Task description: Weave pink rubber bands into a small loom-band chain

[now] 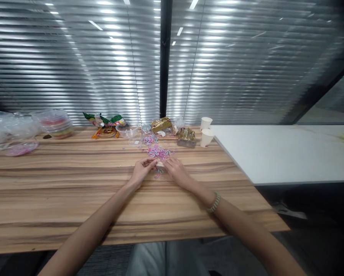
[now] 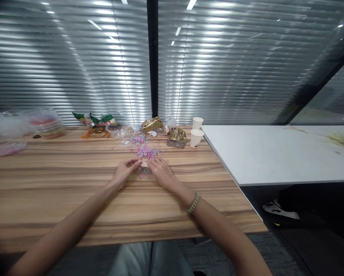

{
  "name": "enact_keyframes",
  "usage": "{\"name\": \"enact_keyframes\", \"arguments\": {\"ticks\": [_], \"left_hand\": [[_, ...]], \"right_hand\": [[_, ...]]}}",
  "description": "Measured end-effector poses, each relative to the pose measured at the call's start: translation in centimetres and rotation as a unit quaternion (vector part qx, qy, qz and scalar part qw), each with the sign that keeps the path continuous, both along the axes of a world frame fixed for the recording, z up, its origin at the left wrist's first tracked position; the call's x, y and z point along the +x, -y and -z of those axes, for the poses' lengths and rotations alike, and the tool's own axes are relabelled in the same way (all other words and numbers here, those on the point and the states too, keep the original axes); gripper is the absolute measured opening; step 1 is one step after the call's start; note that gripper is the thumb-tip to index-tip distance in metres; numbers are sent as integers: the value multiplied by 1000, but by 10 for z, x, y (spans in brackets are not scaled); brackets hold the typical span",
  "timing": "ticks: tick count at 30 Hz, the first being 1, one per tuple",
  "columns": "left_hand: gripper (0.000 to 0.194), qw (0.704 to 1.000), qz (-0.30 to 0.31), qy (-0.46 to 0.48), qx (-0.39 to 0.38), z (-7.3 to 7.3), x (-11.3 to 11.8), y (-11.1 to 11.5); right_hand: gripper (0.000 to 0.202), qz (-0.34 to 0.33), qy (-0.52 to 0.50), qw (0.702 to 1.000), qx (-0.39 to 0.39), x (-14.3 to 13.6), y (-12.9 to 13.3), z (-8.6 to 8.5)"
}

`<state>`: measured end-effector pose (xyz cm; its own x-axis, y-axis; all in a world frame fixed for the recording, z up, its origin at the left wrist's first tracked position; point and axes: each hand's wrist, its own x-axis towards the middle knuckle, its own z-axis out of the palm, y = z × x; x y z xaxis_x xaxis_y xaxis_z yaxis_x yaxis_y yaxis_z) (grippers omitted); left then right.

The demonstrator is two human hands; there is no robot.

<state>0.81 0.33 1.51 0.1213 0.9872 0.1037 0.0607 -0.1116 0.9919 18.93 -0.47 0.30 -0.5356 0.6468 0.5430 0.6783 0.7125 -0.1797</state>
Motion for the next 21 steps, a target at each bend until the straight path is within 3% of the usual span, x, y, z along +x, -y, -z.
{"name": "enact_keyframes", "arguments": {"ticks": [4,10,16,21], "left_hand": [[28,985,-56,-128,105,-3,-9,-5],[13,924,27,-299,238,2,-12,-5],[16,890,72,-359,274,9,-11,-5],[14,886,63,-371,272,13,-10,-8]], "right_hand": [[26,57,-86,994,-39,4,-7,5],[21,77,-153,983,-68,5,-13,10],[22,72,-199,969,-130,2,-12,12],[23,46,-206,967,-143,-1,-8,8]]}}
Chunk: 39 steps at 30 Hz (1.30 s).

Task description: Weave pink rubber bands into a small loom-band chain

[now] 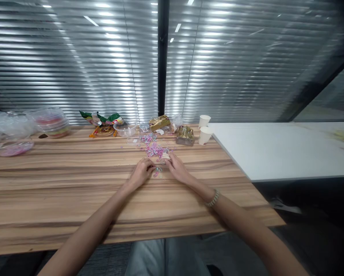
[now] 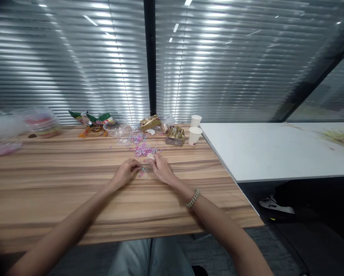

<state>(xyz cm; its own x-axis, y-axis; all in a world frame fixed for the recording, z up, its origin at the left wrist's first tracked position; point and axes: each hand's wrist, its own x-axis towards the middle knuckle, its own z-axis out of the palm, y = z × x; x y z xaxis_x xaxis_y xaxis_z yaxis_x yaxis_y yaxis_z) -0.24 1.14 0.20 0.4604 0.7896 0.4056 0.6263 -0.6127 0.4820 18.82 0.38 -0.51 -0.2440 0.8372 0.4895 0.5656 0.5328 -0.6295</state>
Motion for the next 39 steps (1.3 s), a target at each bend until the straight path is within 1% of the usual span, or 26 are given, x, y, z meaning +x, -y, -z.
{"name": "enact_keyframes", "arguments": {"ticks": [3,7,10,12,14,18,23,26,33,39], "left_hand": [[13,1000,-12,13,-5,-1,2,1],[15,995,-25,82,-48,-8,5,6],[18,984,-2,149,-103,-12,8,9],[20,972,22,187,-138,-11,10,9],[22,965,34,206,-161,-9,11,9],[22,959,36,211,-185,-6,12,8],[22,954,46,221,-198,-6,13,8],[22,956,41,218,-192,-7,12,8],[19,962,39,207,-176,-7,11,8],[20,964,33,198,-175,-9,12,10]], "right_hand": [[26,-15,8,1000,-1,-2,4,-3],[26,-36,-6,999,-16,-3,10,-8],[20,-53,-29,998,-32,-3,12,-12],[17,-73,-43,996,-36,-3,12,-13],[15,-91,-47,994,-36,-3,13,-13],[17,-101,-41,993,-35,-3,12,-13],[21,-95,-37,994,-37,-3,12,-13],[21,-79,-26,996,-27,-2,12,-13],[22,-70,-13,997,-22,-3,11,-13],[26,-80,-11,996,-29,-2,12,-15]]}}
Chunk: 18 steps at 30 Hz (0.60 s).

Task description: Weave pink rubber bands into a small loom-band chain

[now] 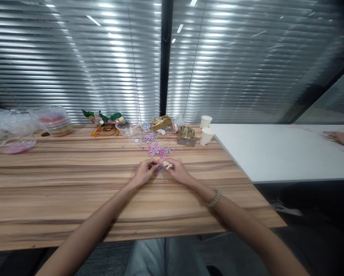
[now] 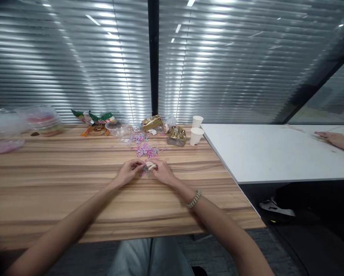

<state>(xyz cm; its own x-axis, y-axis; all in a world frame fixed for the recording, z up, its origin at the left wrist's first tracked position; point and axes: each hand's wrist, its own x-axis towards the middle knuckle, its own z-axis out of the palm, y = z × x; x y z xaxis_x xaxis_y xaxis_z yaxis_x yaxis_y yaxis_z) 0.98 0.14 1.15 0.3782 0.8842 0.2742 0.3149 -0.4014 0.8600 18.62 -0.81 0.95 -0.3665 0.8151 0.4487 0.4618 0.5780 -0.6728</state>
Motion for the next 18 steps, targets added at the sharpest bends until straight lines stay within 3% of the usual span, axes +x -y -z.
{"name": "enact_keyframes", "arguments": {"ticks": [18], "left_hand": [[22,1000,4,-19,-9,0,1,0]], "right_hand": [[35,-13,6,1000,9,1,-2,4]]}}
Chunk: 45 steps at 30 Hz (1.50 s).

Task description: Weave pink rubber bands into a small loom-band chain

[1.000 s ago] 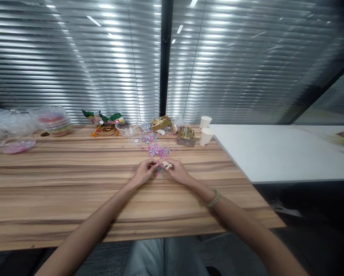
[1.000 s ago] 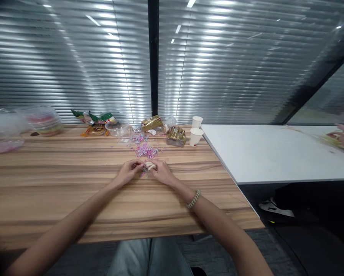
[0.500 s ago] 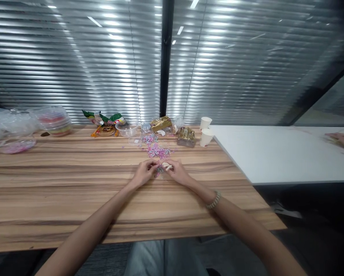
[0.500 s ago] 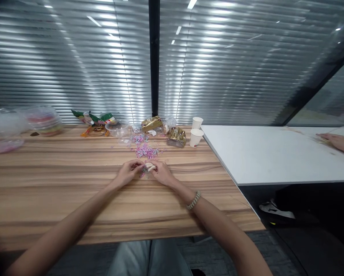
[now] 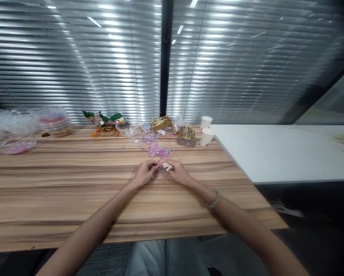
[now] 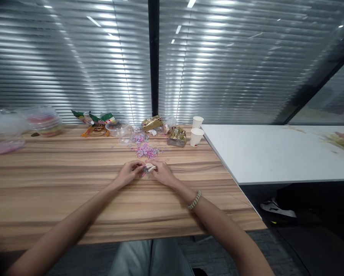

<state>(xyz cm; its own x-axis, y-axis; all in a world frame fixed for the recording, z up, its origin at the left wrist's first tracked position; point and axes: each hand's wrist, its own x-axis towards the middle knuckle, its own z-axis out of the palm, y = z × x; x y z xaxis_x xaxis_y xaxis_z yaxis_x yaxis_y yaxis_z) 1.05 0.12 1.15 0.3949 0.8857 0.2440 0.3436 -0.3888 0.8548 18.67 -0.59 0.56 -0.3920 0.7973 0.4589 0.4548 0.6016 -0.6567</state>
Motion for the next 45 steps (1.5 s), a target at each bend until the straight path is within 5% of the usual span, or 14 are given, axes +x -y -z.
{"name": "enact_keyframes", "arguments": {"ticks": [32,45], "left_hand": [[25,998,51,11,-19,4,-2,-1],[27,997,73,7,-15,-5,-1,4]], "right_hand": [[36,-8,-12,1000,-7,1,0,1],[31,-14,-12,1000,-6,-1,0,1]]}}
